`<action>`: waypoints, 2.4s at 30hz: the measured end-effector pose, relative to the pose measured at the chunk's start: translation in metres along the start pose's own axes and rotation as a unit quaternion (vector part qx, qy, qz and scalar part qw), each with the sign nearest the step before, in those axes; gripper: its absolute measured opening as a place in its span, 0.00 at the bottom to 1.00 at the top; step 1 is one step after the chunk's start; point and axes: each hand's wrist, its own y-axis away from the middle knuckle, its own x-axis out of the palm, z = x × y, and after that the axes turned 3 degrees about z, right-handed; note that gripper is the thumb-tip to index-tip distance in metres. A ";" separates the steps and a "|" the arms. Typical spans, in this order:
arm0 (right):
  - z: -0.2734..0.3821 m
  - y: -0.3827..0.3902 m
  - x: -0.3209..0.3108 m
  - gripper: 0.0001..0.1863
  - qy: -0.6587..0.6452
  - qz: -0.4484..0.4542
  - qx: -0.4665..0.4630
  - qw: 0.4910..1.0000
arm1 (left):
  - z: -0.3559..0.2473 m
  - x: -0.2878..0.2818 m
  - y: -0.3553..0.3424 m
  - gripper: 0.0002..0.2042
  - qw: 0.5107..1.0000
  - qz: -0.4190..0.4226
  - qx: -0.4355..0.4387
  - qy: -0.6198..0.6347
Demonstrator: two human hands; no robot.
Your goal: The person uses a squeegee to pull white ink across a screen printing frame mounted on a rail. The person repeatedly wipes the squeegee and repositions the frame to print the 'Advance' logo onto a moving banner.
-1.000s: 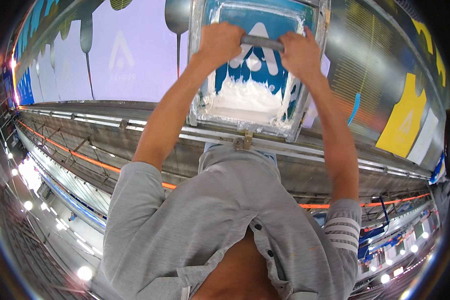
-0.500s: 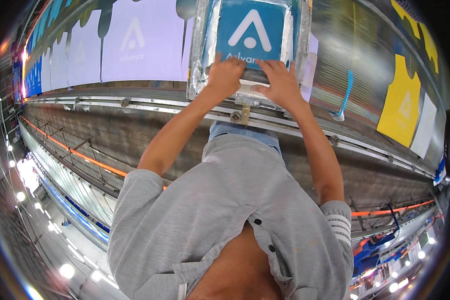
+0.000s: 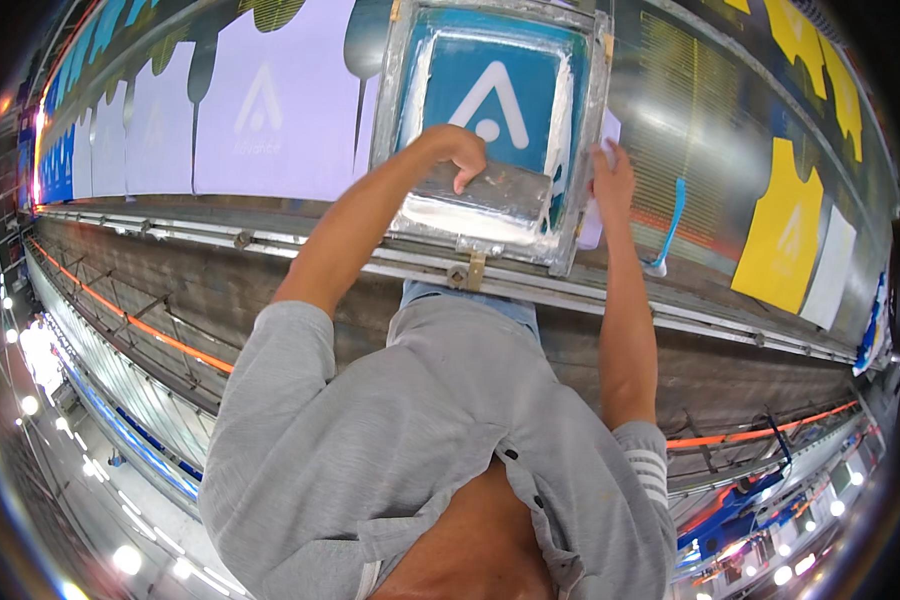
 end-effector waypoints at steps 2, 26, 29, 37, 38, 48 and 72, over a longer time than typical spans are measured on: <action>0.006 0.006 0.000 0.27 -0.021 0.028 0.050 0.998 | 0.005 -0.035 0.010 0.28 0.995 0.082 0.032 -0.049; 0.039 0.004 -0.006 0.21 0.011 -0.056 0.027 0.998 | -0.004 0.191 0.053 0.20 0.745 -0.646 0.151 -0.069; 0.025 -0.003 -0.008 0.19 0.014 -0.069 0.023 0.997 | 0.004 0.197 0.065 0.20 0.740 -0.648 0.170 -0.058; 0.103 0.045 0.164 0.13 -0.091 -0.075 -0.067 0.991 | 0.170 0.173 0.125 0.15 0.811 -0.579 0.083 -0.027; 0.134 0.063 0.193 0.14 -0.108 -0.054 -0.051 0.991 | 0.206 0.181 0.131 0.17 0.796 -0.598 0.084 -0.025; 0.248 0.123 0.316 0.12 -0.171 -0.071 -0.017 0.983 | 0.344 0.198 0.216 0.24 0.813 -0.571 0.084 -0.081; 0.401 0.050 0.333 0.12 0.290 0.199 -0.297 0.888 | 0.371 -0.070 0.196 0.16 0.902 -0.425 0.015 -0.078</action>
